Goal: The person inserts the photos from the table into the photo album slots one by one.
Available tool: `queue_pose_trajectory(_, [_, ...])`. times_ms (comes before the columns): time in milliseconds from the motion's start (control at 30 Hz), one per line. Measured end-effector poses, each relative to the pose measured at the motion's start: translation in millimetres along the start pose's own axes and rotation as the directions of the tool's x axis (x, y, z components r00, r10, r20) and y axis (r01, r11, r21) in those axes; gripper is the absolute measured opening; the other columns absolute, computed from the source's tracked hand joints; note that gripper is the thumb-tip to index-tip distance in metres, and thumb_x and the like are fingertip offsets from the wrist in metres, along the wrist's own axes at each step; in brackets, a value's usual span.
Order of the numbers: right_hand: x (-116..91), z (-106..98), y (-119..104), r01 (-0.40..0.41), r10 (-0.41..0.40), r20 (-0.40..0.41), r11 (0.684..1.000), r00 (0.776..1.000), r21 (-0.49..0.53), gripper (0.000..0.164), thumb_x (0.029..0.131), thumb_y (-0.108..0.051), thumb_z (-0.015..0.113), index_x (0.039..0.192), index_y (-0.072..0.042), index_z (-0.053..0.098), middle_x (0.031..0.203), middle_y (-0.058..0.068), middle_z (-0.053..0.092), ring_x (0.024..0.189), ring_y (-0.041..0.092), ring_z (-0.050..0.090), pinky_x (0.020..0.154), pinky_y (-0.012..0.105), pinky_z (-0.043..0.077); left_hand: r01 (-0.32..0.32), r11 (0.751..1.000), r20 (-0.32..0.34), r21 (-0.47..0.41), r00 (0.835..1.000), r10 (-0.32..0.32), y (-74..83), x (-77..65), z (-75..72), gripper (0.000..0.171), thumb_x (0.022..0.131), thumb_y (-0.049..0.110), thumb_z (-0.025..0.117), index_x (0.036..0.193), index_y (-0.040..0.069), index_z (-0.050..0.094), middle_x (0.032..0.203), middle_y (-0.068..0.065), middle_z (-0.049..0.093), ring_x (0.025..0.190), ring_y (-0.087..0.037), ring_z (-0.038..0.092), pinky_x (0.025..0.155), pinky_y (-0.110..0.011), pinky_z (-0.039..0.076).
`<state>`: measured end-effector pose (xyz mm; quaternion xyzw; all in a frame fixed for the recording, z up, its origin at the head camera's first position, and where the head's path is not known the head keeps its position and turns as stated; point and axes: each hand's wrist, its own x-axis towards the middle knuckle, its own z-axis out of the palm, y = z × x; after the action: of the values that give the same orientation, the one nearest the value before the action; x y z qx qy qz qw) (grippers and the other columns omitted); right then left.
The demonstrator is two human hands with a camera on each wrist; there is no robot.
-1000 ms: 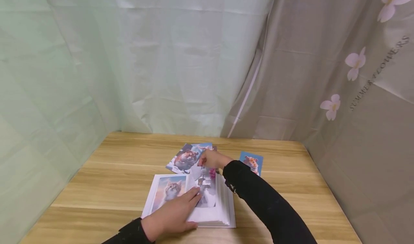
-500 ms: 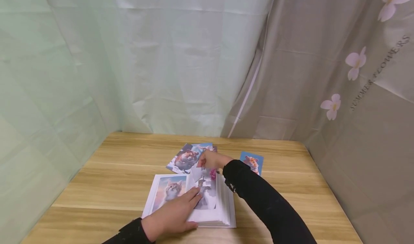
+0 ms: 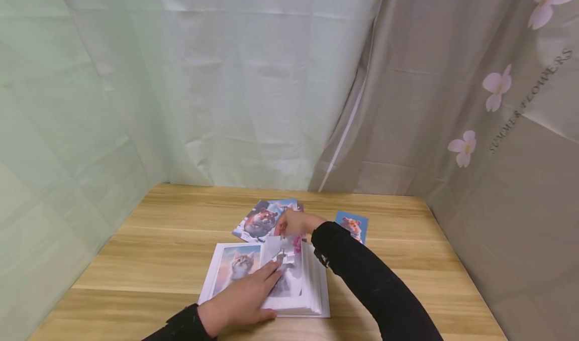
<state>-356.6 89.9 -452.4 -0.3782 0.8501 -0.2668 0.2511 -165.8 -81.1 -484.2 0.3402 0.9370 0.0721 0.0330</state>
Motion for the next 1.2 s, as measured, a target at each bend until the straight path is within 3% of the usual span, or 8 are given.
queue_pose_trajectory(333, [0.4,1.6,-0.2,-0.016,0.014,0.044,0.999,0.999,0.031,0.021,0.090,0.011,0.061,0.098,0.000,0.076,0.093,0.004,0.074,0.077,0.006,0.056,0.070,0.018,0.047,0.013,1.000,0.013,-0.008,1.000,-0.013,-0.3,1.3,2.0,0.084,0.086,0.053,0.074,0.148,0.003,0.047,0.158,-0.014,0.036,0.143,-0.023,0.038,0.111,-0.034,0.041])
queue_pose_trajectory(700, [3.3,5.2,2.3,-0.037,0.026,0.107,0.995,0.994,0.096,0.020,0.084,0.015,0.061,0.093,0.003,0.075,0.086,0.002,0.071,0.074,0.007,0.055,0.067,0.019,0.047,0.010,1.000,0.032,-0.026,0.999,-0.010,-0.7,1.8,1.2,0.083,0.087,0.053,0.072,0.148,0.004,0.046,0.158,-0.013,0.036,0.144,-0.023,0.037,0.111,-0.035,0.041])
queue_pose_trajectory(1200, [0.6,8.6,-0.1,-0.066,0.057,0.121,0.995,0.991,0.075,0.020,0.087,0.013,0.063,0.096,0.000,0.075,0.088,0.000,0.071,0.077,0.007,0.055,0.070,0.019,0.049,0.009,0.998,0.047,-0.066,0.999,-0.006,-1.6,2.8,0.4,0.085,0.086,0.051,0.075,0.149,0.003,0.045,0.157,-0.015,0.037,0.144,-0.024,0.037,0.113,-0.034,0.038])
